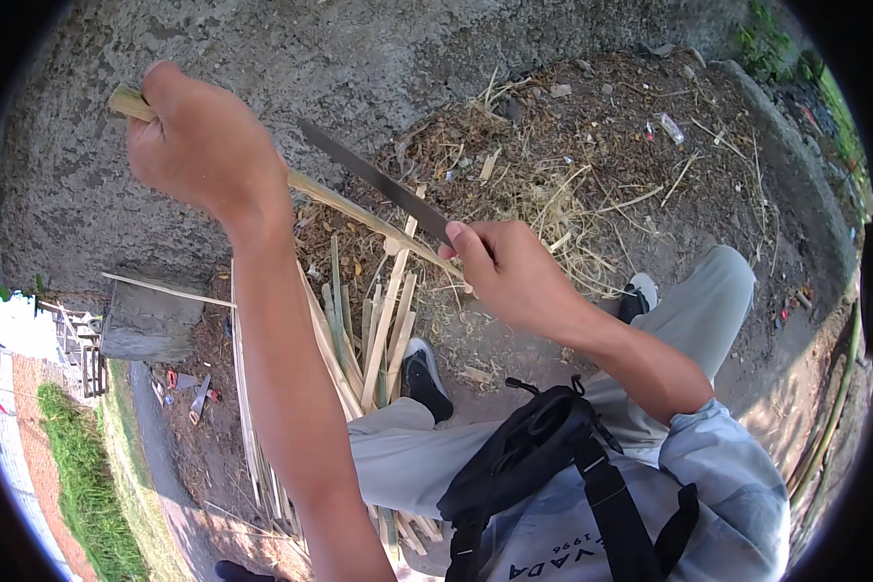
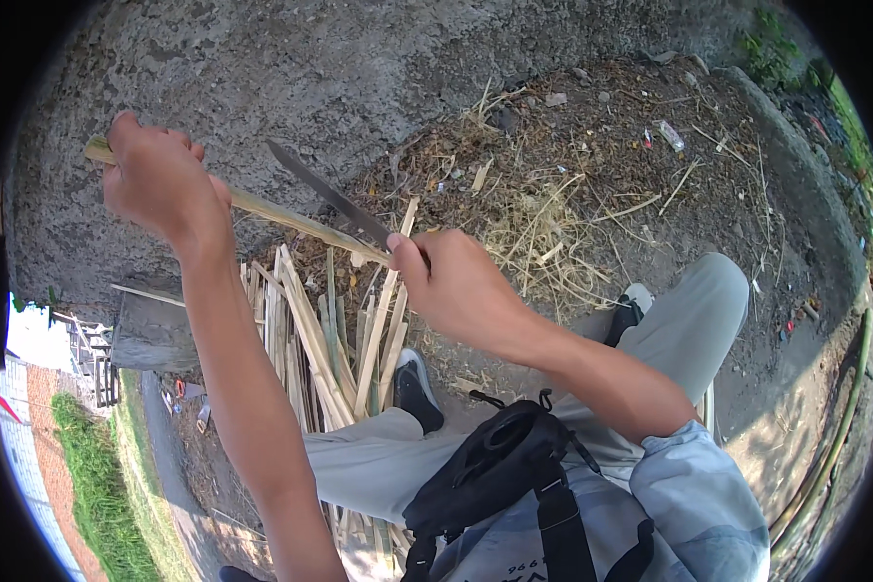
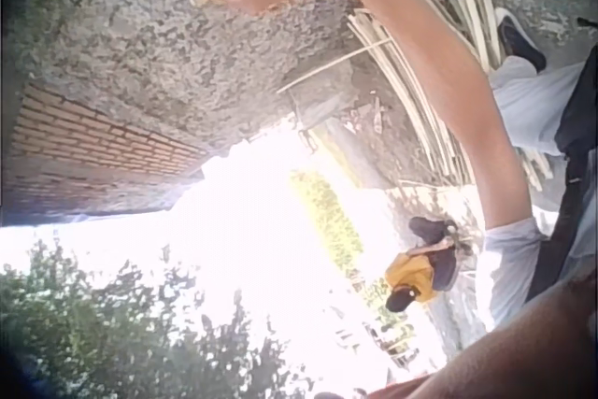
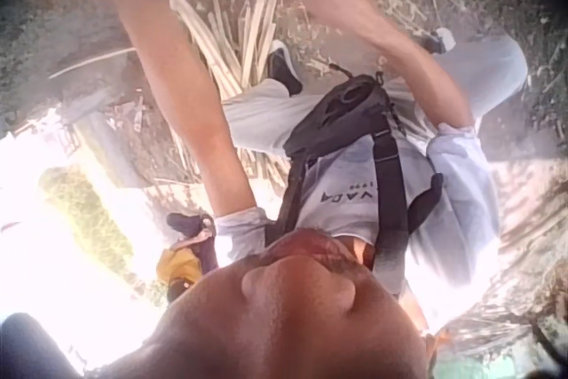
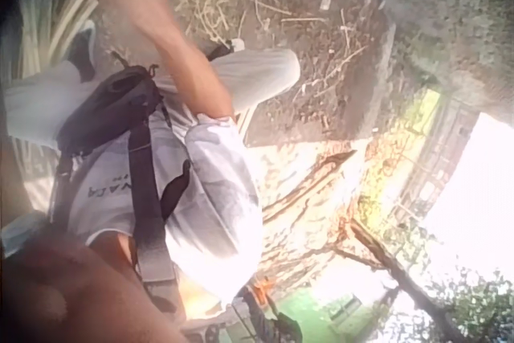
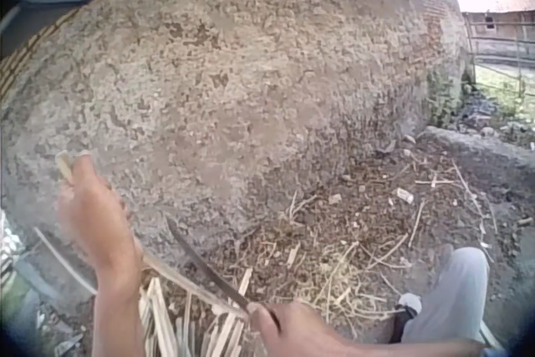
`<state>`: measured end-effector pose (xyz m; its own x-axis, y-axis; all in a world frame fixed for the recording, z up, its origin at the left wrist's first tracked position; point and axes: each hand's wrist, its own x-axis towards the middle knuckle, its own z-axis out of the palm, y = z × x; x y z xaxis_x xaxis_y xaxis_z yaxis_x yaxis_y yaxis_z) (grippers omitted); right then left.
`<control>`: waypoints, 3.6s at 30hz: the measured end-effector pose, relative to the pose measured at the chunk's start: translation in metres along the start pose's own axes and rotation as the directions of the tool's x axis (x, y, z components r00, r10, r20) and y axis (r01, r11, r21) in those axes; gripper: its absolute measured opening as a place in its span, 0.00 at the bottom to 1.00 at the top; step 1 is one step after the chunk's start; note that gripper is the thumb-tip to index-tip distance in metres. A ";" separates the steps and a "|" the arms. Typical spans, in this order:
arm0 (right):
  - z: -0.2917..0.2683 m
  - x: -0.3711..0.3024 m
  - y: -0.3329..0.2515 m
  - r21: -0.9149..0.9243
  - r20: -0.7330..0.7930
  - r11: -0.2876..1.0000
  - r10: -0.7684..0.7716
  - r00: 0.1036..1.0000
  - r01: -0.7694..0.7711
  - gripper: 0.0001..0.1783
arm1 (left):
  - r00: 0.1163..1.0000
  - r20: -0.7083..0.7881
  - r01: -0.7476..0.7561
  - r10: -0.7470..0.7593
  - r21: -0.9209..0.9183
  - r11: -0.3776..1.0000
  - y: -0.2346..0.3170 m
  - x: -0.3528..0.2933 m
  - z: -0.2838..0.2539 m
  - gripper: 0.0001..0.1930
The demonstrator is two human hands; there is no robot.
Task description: The person peels and trims bamboo strips by hand and with a knife, then carves a bamboo stalk along its length using the knife.
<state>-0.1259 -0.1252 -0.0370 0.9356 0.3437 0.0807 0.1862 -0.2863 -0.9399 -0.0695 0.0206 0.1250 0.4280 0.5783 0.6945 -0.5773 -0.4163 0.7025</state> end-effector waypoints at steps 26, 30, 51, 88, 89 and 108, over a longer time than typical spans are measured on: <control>0.026 0.000 0.009 -0.286 -0.090 0.951 -0.145 0.985 0.114 0.20 | 0.992 -0.016 -0.125 0.124 -0.021 0.992 -0.007 -0.001 0.010 0.18; 0.017 -0.004 -0.013 -0.159 -0.080 0.980 -0.132 0.988 0.118 0.20 | 0.992 0.030 -0.121 0.123 -0.044 0.992 -0.012 0.002 0.001 0.17; 0.045 0.007 0.041 -0.537 -0.127 0.834 -0.228 0.965 0.127 0.20 | 0.992 -0.061 -0.111 0.108 -0.040 0.993 -0.001 -0.011 0.017 0.15; 0.043 0.006 0.010 -0.385 -0.139 0.909 -0.224 0.965 0.156 0.18 | 0.999 -0.035 -0.035 0.033 -0.074 0.997 -0.005 -0.001 0.002 0.11; 0.063 0.011 0.051 -0.415 -0.181 0.899 -0.228 0.957 0.136 0.18 | 0.999 -0.030 -0.032 0.029 -0.079 0.996 -0.004 -0.004 0.003 0.11; 0.062 0.001 0.058 -0.270 -0.070 0.960 -0.099 0.993 0.077 0.19 | 1.000 0.006 0.009 -0.009 -0.087 0.996 -0.006 0.001 -0.009 0.15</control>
<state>-0.1330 -0.0862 -0.1120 0.9312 0.3070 0.1963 0.3315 -0.4902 -0.8061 -0.0722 0.0301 0.1197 0.4371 0.5781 0.6890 -0.6315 -0.3483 0.6928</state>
